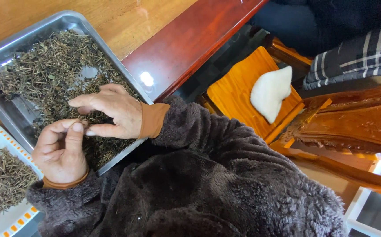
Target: Manually sorting dried tea leaves by picking out stems and placing them in a separate bowl.
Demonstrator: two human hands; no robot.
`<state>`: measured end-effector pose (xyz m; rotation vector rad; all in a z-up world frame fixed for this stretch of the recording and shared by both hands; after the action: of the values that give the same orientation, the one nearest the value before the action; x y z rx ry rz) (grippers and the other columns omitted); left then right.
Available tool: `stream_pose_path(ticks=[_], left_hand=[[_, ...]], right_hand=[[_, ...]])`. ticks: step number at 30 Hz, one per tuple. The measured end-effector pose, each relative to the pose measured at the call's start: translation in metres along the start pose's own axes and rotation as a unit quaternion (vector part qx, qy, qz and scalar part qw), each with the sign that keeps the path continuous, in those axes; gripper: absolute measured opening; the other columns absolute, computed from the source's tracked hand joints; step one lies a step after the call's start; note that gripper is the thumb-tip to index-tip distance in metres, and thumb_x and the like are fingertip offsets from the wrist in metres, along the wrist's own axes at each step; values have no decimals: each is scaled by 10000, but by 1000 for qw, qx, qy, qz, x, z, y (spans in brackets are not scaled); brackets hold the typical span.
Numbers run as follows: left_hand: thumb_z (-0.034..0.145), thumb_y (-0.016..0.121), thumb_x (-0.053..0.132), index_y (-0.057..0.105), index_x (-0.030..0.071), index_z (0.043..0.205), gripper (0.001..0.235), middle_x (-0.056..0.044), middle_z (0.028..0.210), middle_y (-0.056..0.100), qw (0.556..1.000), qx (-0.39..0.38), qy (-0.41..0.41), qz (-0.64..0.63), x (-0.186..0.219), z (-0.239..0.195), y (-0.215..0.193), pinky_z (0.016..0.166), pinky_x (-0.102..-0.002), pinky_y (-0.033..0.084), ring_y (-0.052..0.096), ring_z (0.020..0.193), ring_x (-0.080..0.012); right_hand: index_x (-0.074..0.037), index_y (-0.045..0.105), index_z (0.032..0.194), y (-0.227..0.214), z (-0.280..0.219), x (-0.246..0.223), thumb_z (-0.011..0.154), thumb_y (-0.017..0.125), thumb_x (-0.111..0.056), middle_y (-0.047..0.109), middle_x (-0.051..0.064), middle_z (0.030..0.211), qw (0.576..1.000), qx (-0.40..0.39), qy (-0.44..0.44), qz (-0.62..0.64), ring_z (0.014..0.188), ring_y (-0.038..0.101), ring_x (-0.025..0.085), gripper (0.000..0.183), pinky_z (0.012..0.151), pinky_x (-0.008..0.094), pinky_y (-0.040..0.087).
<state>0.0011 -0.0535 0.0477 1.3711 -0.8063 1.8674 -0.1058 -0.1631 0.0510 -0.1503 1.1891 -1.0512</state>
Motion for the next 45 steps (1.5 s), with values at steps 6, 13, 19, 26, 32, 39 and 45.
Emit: stream_pose_path(ticks=[6, 13, 19, 26, 32, 39, 45], left_hand=[[1139, 657, 75, 633, -3, 1142, 82, -152, 1096, 697, 999, 22, 30, -18, 2, -1, -2, 958, -301, 578, 669, 985, -194], [1156, 620, 43, 638, 10, 1135, 43, -150, 1085, 704, 999, 15, 51, 3, 16, 0, 1, 995, -315, 567, 680, 1002, -203], [1027, 672, -92, 691, -89, 985, 46, -174, 775, 703, 986, 42, 150, -65, 29, 9, 3, 761, -366, 569, 625, 711, -169], [1019, 652, -91, 675, -102, 1009, 28, -216, 843, 727, 987, 56, 111, -105, 20, 8, -2, 769, -369, 622, 734, 769, -220], [1061, 627, -121, 651, -114, 1061, 25, -226, 843, 707, 987, 5, 149, -67, 33, 1, 5, 818, -407, 596, 697, 775, -241], [1146, 606, 34, 604, -19, 1146, 53, -189, 1083, 700, 998, -5, 50, -34, 6, -1, 6, 943, -321, 599, 695, 944, -217], [1146, 597, 39, 593, -28, 1165, 70, -211, 1125, 699, 999, -9, 36, -34, 8, -2, 8, 960, -332, 619, 718, 970, -252]], right_hand=[[-253, 605, 1172, -4, 2, -4, 997, 598, -399, 720, -117, 963, 999, -13, -14, 45, 864, 710, 119, 228, 1120, 429, 332], [-126, 680, 1106, -28, 4, -13, 947, 740, -229, 751, 28, 1034, 980, 44, 8, 194, 951, 742, 155, 199, 891, 295, 602], [7, 680, 1157, -7, -6, 21, 1012, 635, -86, 759, 157, 901, 878, 44, 106, 465, 833, 749, 173, 178, 804, 336, 638], [59, 677, 1126, -13, -6, 23, 1010, 637, -58, 735, 158, 863, 891, 57, 89, 442, 809, 717, 155, 170, 777, 312, 628], [-6, 694, 1129, -19, -11, 19, 1009, 631, -92, 751, 132, 836, 890, 86, 97, 436, 797, 723, 140, 161, 764, 308, 617], [-142, 659, 1213, -7, -7, 17, 923, 787, -199, 722, -6, 957, 932, -3, 65, 357, 832, 674, 87, 322, 788, 252, 561], [-155, 682, 1039, -14, -3, 5, 969, 694, -242, 683, -56, 900, 951, -28, 50, 303, 781, 597, 57, 112, 734, 238, 508]])
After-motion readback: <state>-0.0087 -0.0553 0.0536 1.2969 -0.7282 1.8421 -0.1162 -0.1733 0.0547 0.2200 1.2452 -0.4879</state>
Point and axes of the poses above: each hand's wrist, its own z-axis towards the middle knuckle, its own y-axis out of the palm, x = y × z, the point moved 9 cm from there along z, towards the middle knuckle
